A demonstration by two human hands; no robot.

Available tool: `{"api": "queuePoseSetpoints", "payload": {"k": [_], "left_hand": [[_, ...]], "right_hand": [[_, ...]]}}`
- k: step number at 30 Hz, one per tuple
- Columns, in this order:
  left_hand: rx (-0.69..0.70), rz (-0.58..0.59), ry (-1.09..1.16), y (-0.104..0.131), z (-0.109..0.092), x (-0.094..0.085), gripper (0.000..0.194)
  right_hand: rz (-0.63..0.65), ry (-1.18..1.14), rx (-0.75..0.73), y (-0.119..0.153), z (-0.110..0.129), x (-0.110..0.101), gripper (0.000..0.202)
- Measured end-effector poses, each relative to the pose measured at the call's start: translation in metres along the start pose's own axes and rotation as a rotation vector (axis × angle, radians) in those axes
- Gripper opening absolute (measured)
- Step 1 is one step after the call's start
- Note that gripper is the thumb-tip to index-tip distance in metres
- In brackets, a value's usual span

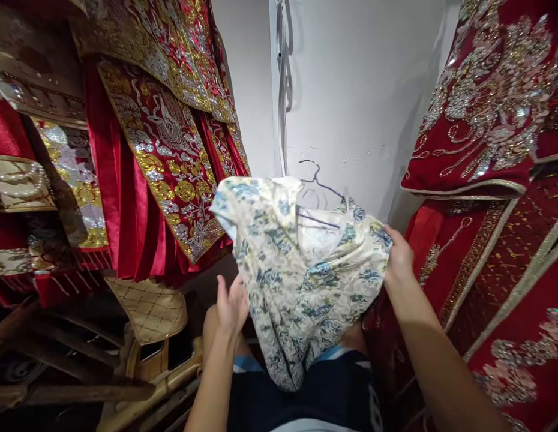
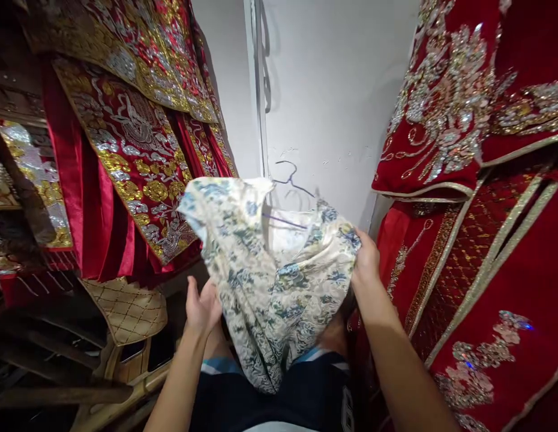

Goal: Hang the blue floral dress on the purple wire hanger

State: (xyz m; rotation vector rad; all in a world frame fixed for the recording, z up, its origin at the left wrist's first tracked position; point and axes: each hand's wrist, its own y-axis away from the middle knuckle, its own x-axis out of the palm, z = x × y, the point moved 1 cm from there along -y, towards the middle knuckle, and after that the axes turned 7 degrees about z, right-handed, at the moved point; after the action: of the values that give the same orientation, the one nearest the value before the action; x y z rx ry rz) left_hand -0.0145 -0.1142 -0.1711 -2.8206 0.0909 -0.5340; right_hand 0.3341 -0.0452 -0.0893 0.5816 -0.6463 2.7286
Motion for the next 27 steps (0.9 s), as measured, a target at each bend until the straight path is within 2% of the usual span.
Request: {"api": "queuePoseSetpoints", "payload": {"k": [1,3,6,8,10,13,15,17,18,21,22,23,27], "left_hand": [[0.011,-0.012,0.024,0.001,-0.002,0.0,0.087],[0.026,-0.057,0.027,0.003,0.0,0.003,0.081],[0.002,-0.183,-0.059,0.01,0.015,0.012,0.074],[-0.021,-0.275,-0.094,0.019,0.03,0.015,0.072],[-0.062,-0.31,-0.099,0.03,0.043,0.012,0.069],[-0.138,-0.263,-0.087,0.046,0.055,0.005,0.062],[-0.13,-0.253,-0.09,0.054,0.057,0.004,0.06],[-0.123,-0.264,-0.106,0.059,0.057,0.01,0.065],[-0.148,-0.274,-0.126,0.061,0.057,0.015,0.07],[-0.232,-0.28,-0.212,0.065,0.055,0.031,0.078],[-0.23,-0.267,-0.231,0.066,0.053,0.036,0.078],[-0.208,-0.244,-0.237,0.067,0.052,0.04,0.077],[-0.075,-0.194,-0.184,0.068,0.048,0.044,0.069]], "right_hand": [[-0.044,-0.005,-0.021,-0.007,-0.002,0.0,0.025],[-0.071,0.002,-0.022,-0.015,-0.008,0.012,0.025],[0.047,0.091,-0.002,-0.011,-0.019,0.036,0.029],[0.087,0.169,-0.024,-0.001,-0.024,0.043,0.036],[0.066,0.242,-0.072,0.013,-0.026,0.037,0.043],[0.01,0.358,-0.157,0.046,-0.03,0.018,0.053],[-0.112,0.428,-0.218,0.073,-0.04,0.01,0.058],[-0.25,0.435,-0.204,0.1,-0.055,0.013,0.047],[-0.173,0.421,-0.132,0.111,-0.063,0.019,0.039],[0.448,0.402,0.245,0.131,-0.089,0.049,0.04],[0.575,0.409,0.312,0.134,-0.096,0.058,0.041],[0.627,0.423,0.335,0.134,-0.1,0.065,0.042],[0.612,0.455,0.303,0.134,-0.108,0.076,0.039]]}}
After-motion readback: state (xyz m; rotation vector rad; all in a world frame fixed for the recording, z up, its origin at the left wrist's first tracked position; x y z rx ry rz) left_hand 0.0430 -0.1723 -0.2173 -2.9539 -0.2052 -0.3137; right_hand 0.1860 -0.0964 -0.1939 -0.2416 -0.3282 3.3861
